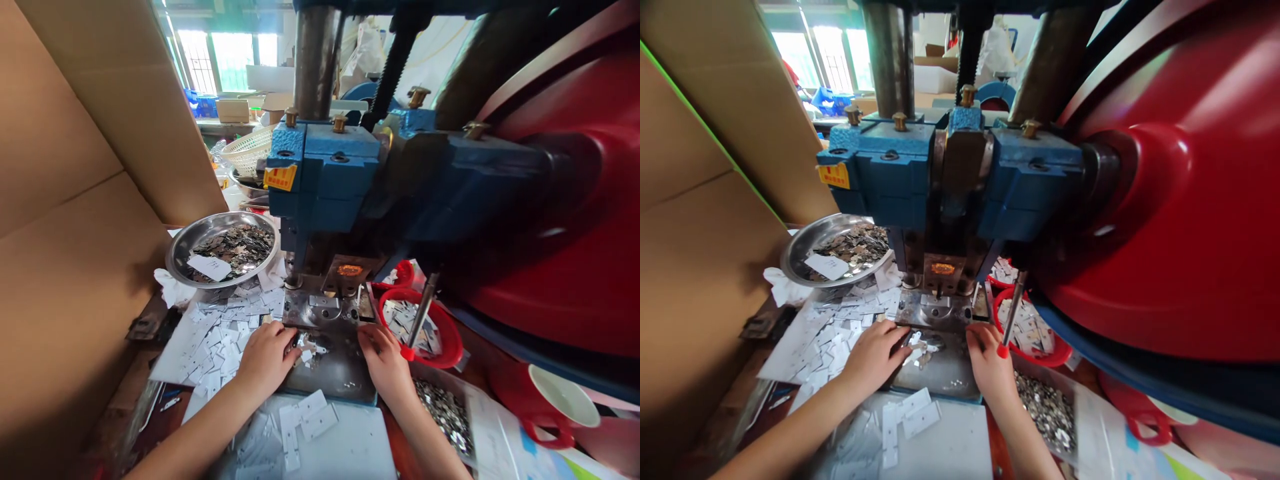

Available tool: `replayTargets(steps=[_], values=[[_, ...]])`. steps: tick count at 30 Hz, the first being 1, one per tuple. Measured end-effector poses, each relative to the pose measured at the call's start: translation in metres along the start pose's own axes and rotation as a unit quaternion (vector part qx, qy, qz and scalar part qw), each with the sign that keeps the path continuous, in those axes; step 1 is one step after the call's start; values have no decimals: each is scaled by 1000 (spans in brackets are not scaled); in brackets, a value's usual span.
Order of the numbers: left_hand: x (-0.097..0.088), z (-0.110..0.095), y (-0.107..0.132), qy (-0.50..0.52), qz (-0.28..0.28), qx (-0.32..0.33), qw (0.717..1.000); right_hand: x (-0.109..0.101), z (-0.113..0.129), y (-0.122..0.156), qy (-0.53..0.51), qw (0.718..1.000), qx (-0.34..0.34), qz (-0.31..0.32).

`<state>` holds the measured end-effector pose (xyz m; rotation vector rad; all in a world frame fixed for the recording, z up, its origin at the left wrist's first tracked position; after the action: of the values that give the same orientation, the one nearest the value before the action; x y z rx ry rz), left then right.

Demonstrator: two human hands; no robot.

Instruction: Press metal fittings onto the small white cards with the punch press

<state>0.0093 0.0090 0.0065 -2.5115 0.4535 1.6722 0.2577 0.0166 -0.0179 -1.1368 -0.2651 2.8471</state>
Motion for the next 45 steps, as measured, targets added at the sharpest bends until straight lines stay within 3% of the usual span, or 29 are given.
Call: replayTargets(steps=[8, 14, 18, 20, 22, 24, 27, 29, 31, 34, 36, 38, 40, 43, 45], values=[[10, 8, -1, 43, -26, 58, 997, 4, 3, -5, 125, 987, -102, 5], [6, 10, -1, 132, -80, 33, 988, 7, 10, -7, 236, 959, -156, 16], [3, 12, -1, 282, -68, -23, 957, 6, 8, -6, 229, 960, -161, 15], [4, 13, -3, 395, -41, -66, 915, 6, 6, -6, 226, 961, -161, 5], [5, 12, -4, 509, -20, -107, 854, 6, 5, -6, 222, 961, -165, 0], [5, 9, -3, 615, -3, -136, 776, 7, 5, -7, 206, 964, -166, 2], [1, 2, 1, 752, 36, -162, 638, 6, 7, -10, 157, 975, -157, -6], [-2, -3, 6, 802, 61, -178, 567, 5, 13, -15, 121, 981, -149, -21], [-5, -6, 9, 824, 76, -196, 526, 4, 23, -23, 99, 984, -146, -36], [-6, -9, 13, 839, 94, -205, 496, 8, 39, -41, 97, 982, -150, -56], [-4, -10, 15, 836, 112, -195, 501, 14, 49, -53, 125, 979, -146, -67], [-3, -10, 17, 816, 129, -174, 535, 21, 55, -61, 165, 975, -135, -68], [-4, -10, 17, 768, 129, -144, 611, 25, 58, -62, 194, 970, -137, -53], [-11, -7, 14, 659, 82, -117, 738, 23, 61, -54, 213, 962, -168, -23], [-16, -6, 7, 615, 56, -117, 777, 20, 62, -46, 217, 957, -191, -17]])
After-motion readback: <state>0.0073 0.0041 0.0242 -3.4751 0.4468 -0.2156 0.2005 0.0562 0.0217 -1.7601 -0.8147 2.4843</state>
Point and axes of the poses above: each hand's wrist, its own y-axis away from the middle knuckle, its own x-axis out of the palm, z = x × y, the point moved 1 cm from there along -y, towards the middle knuckle, and after that the axes turned 8 degrees about z, right-handed, at the moved point
